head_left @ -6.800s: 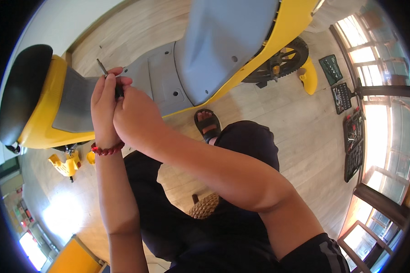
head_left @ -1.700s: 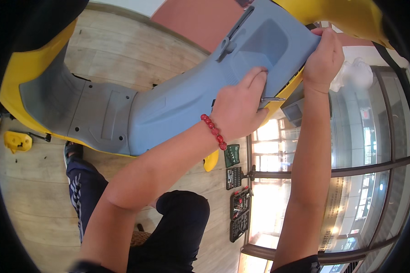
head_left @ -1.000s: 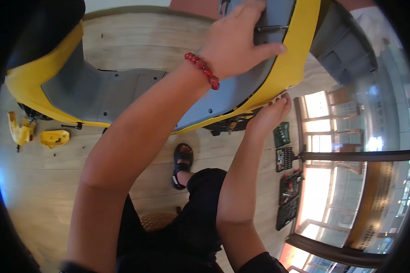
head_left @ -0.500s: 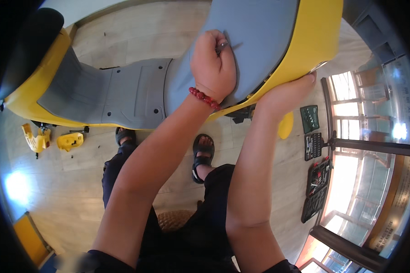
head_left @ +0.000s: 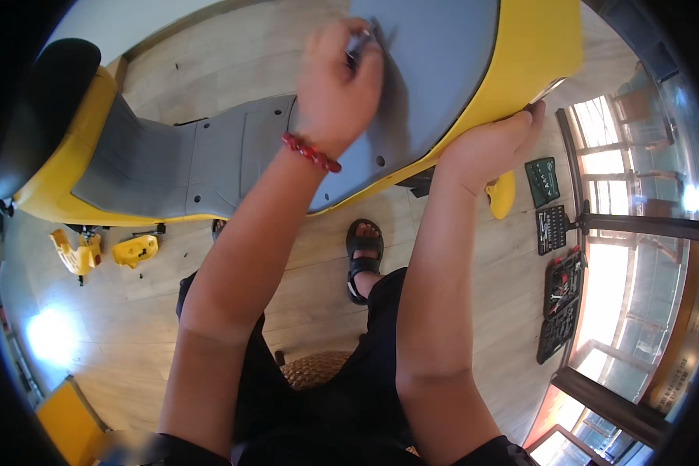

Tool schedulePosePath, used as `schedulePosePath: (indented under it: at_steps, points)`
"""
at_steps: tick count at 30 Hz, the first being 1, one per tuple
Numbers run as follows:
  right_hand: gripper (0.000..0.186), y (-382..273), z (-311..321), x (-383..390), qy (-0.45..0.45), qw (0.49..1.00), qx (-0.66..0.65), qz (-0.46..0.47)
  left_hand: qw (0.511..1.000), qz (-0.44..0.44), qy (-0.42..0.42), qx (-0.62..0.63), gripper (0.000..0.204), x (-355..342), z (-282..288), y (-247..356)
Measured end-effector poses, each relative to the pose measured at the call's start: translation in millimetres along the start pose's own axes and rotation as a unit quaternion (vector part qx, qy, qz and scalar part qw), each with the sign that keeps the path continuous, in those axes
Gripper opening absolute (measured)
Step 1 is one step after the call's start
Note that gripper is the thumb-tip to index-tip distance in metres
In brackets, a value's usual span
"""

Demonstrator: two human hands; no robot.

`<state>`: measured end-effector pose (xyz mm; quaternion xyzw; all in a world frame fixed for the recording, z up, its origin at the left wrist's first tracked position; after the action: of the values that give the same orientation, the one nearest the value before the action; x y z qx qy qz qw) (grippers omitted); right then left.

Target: Using tools to remove or fasten panels on a yellow electric scooter.

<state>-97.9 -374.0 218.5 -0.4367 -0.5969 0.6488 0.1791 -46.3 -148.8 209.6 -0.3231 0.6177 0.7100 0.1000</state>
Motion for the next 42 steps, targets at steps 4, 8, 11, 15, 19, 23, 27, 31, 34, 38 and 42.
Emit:
schedulePosePath:
  at_steps: [4, 8, 11, 15, 19, 23, 27, 31, 34, 38, 42]
  points:
    - [0.056, -3.3, -4.1, 2.4, 0.016, 0.998, -0.061, -0.013, 0.998, 0.0, 0.035, -0.05, 0.034, -9.9, 1.5, -3.6]
    - [0.055, -6.9, -6.8, 6.1, 0.021, 0.998, -0.06, -0.026, 0.994, -0.02, 0.091, -0.059, 0.038, 3.4, -9.7, 5.2]
    - [0.055, -8.3, -2.3, 5.8, 0.039, 0.998, -0.041, -0.017, 0.994, 0.02, 0.101, -0.032, 0.038, 10.5, -8.8, 7.7]
    - [0.051, -8.5, -1.9, 5.4, 0.048, 0.999, -0.014, -0.019, 0.985, -0.086, 0.121, -0.089, 0.042, 14.1, -8.8, 10.6]
    - [0.053, 0.5, 1.0, 1.7, 0.043, 0.998, -0.038, -0.025, 0.992, -0.06, 0.103, -0.051, 0.044, 16.0, -11.3, 7.5]
    - [0.05, -3.0, -2.2, 4.2, 0.03, 0.999, -0.021, 0.001, 0.989, -0.104, 0.106, -0.025, 0.046, 28.8, -8.0, 5.9]
    - [0.04, 35.6, -11.3, -0.8, -0.047, 0.991, -0.063, -0.113, 0.984, -0.139, 0.09, -0.062, 0.043, 35.6, -8.8, 17.7]
    - [0.036, 37.6, -7.7, 1.6, -0.018, 0.994, -0.036, -0.1, 0.988, -0.112, 0.084, -0.064, 0.041, 39.4, -11.0, 13.1]
    - [0.033, 44.6, -4.1, -2.5, 0.001, 0.993, -0.06, -0.103, 0.988, -0.116, 0.086, -0.051, 0.041, 38.0, -14.2, 17.8]
    - [0.03, 53.6, -0.6, -2.5, 0.018, 0.999, 0.041, -0.024, 0.991, -0.089, 0.087, -0.055, 0.042, 37.9, -12.8, 12.1]
    - [0.029, 31.4, 0.8, 17.1, 0.039, 0.998, -0.011, 0.051, 0.99, -0.093, 0.091, -0.061, 0.041, 39.8, -8.5, 7.5]
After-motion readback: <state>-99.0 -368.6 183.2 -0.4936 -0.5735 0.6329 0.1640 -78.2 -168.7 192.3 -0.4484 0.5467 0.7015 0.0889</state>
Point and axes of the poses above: each hand's wrist, its own x-axis away from the middle knuckle, its own z-axis out of the back of the hand, y = z × x, the point moved 9 cm from there along -x, towards the middle knuckle, and after that the axes turned 7 degrees about x, right-handed, at the moved point
